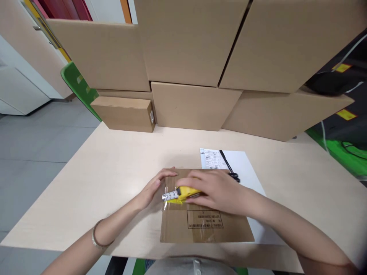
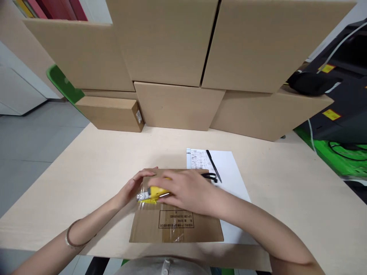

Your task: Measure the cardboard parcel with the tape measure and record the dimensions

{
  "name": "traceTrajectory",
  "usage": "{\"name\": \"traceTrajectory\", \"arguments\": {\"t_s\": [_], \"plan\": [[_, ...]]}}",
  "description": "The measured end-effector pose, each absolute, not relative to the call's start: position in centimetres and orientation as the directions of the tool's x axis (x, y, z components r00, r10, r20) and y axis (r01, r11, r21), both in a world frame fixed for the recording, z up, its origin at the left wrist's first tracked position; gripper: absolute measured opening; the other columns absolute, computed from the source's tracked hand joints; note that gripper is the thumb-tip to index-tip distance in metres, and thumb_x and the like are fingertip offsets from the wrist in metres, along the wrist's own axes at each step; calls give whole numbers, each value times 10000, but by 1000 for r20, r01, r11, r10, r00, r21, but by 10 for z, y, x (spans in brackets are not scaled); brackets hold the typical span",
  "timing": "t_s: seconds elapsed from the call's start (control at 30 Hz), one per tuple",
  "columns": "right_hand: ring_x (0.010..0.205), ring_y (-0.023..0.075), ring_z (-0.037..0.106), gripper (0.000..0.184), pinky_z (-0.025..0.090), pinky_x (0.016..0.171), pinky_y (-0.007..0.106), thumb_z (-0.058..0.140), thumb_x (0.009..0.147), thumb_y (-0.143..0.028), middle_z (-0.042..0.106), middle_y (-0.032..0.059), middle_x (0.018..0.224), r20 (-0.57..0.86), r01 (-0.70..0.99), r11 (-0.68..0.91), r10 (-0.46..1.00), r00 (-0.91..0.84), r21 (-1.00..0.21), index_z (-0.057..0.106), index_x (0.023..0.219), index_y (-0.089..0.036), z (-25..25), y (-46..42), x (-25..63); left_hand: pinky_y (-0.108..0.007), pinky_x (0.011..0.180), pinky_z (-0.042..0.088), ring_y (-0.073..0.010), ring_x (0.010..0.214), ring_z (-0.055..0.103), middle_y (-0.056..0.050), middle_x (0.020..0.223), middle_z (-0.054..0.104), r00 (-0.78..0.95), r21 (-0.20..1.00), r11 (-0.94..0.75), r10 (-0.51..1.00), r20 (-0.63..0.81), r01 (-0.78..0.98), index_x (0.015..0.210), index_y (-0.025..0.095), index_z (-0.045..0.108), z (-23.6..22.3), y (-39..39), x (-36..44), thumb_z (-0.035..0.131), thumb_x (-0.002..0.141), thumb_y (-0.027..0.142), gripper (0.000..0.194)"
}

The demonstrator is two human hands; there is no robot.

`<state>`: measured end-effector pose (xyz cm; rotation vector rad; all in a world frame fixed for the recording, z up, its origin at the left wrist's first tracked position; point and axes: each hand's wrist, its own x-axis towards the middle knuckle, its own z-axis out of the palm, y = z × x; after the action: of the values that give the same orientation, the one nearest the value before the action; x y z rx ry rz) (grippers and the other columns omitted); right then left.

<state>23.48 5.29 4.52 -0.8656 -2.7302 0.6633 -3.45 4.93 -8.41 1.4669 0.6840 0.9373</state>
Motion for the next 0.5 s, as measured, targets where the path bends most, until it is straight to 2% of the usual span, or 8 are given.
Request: {"name": "traceTrajectory", "arguments": {"t_s": [0.1,0.17,0.23,0.33,0.43,0.5], "plan": [[981,169,661,252,490,764,265,596,1022,-242,716,26,1116,240,311,886,403,-883,-344,648,1268,-261,41,57,202,-516,1211,358,-327,1423,482,-92,1423,609,488,989,-128,860,151,-81,1349,269,622,-82,47,-33,439,1059,496,411],[986,173,632,249,475,756,267,554,1024,-162,709,29,1058,334,257,936,329,-883,-240,676,1225,-244,38,57,192,-507,1187,405,-303,1346,562,-64,1395,631,480,988,-145,864,153,-53,1338,285,621,-81,45,-31,496,1055,395,329],[953,168,619,297,467,744,267,506,1024,-108,703,22,998,374,248,950,303,-877,-188,693,1197,-261,36,57,191,-498,1176,429,-291,1332,582,-40,1386,639,475,989,-147,868,146,-36,1330,301,617,-80,45,-29,546,1035,324,304],[987,163,638,289,482,780,271,522,1028,-130,725,21,1060,407,229,937,323,-854,-263,675,1216,-287,37,56,205,-491,1165,454,-279,1333,589,-49,1397,640,465,993,-116,880,95,16,1344,305,608,-77,49,-30,560,1027,319,321],[1052,153,661,306,494,851,281,615,1006,-183,725,19,1197,410,197,872,396,-821,-448,591,1285,-305,44,53,237,-518,1211,410,-282,1419,526,-73,1486,586,492,985,-122,870,44,126,1397,318,590,-65,53,-32,510,1050,364,359],[1058,139,665,398,484,907,287,675,969,-178,721,5,1216,337,213,784,472,-815,-583,530,1313,-316,52,48,262,-547,1260,339,-287,1511,420,-72,1554,523,473,950,-219,876,91,224,1432,334,562,-51,51,-31,510,1052,358,384]]}}
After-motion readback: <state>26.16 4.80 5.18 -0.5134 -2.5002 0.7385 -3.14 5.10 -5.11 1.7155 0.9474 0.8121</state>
